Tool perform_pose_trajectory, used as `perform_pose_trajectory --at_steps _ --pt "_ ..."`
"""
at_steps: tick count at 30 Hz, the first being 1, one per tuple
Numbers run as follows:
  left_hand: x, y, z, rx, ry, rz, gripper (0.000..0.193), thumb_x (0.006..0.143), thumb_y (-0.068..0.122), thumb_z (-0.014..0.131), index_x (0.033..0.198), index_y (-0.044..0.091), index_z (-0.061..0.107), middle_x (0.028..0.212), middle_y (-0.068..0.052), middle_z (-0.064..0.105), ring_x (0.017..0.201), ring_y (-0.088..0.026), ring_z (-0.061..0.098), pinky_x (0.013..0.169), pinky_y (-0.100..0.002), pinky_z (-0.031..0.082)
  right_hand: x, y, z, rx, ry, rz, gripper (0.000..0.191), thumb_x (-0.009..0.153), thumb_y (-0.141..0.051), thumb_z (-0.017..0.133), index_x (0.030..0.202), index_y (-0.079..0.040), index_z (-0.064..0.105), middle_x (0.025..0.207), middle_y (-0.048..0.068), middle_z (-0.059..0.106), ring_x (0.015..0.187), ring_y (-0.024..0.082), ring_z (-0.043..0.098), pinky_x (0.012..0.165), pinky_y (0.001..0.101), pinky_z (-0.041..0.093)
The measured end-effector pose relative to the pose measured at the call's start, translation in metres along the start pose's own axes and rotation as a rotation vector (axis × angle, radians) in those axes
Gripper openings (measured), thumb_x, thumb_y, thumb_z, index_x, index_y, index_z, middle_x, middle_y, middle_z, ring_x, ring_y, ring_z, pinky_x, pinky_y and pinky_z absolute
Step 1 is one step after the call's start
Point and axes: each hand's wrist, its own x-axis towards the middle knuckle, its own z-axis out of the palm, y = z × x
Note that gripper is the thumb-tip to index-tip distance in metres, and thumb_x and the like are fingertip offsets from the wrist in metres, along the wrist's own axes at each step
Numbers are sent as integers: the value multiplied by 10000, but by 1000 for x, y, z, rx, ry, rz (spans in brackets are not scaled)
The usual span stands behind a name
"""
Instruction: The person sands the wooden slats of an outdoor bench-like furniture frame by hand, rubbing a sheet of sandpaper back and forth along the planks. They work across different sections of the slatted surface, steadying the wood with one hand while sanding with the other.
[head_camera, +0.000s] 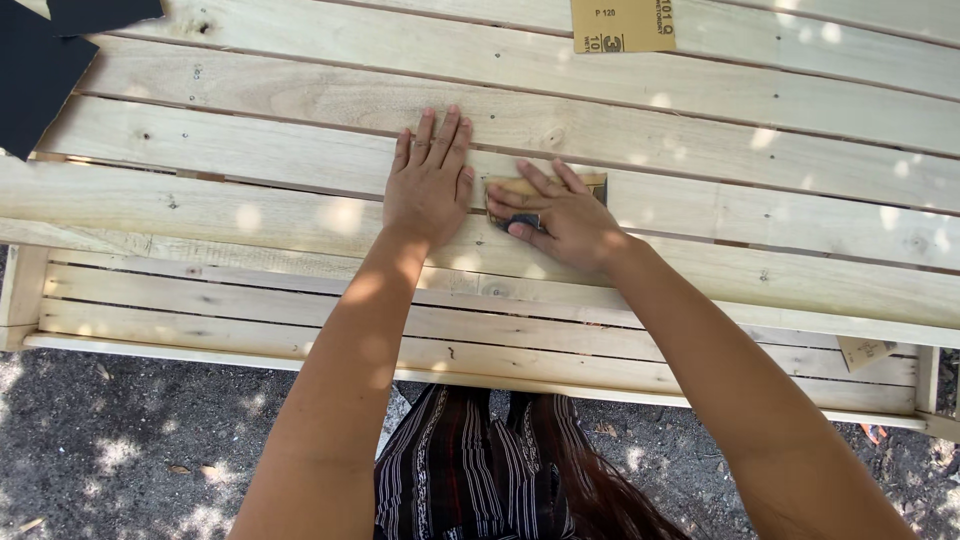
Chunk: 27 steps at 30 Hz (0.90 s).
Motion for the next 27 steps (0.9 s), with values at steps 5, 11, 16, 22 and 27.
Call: perform_pose_trajectory --at_steps 5,11,16,22,27 --pt "-3 1 -1 43 -43 -9 616 1081 370 268 1654 168 170 1737 3 94 1596 -253 61 1294 -465 60 15 3 5 -175 191 -53 554 1090 -505 271 1604 -319 363 1678 -119 219 1564 269 6 1227 571 -62" --pt "-2 5 -6 52 -53 -23 614 1064 371 217 1646 193 136 1722 16 77 1578 -238 48 1277 -456 43 2 -14 0 -255 -151 72 544 1004 -586 222 1536 -507 304 1676 -191 98 1563 230 -81 1258 530 -108" --pt "-1 3 -4 -6 -79 -54 586 1088 368 201 1645 191 172 1724 27 101 1588 -235 44 1288 -466 39 44 -11 0 -233 167 162 596 1077 -495 219 1640 -300 217 1724 -92 60 1573 287 -74 1238 572 -87" --pt "-2 -2 1 -112 107 -76 611 1090 341 258 1661 129 204 1740 -22 121 1599 -276 67 1300 -473 70 22 -18 23 -186 19 100 624 1056 -461 241 1638 -278 110 1711 -91 14 1562 289 -85 1230 574 -88" --pt "1 -4 4 -82 44 -103 608 1078 340 284 1644 134 210 1725 -35 122 1584 -288 64 1281 -487 66 66 -24 9 -221 207 365 631 1071 -434 262 1648 -228 115 1733 -46 25 1580 314 -50 1229 617 -56"
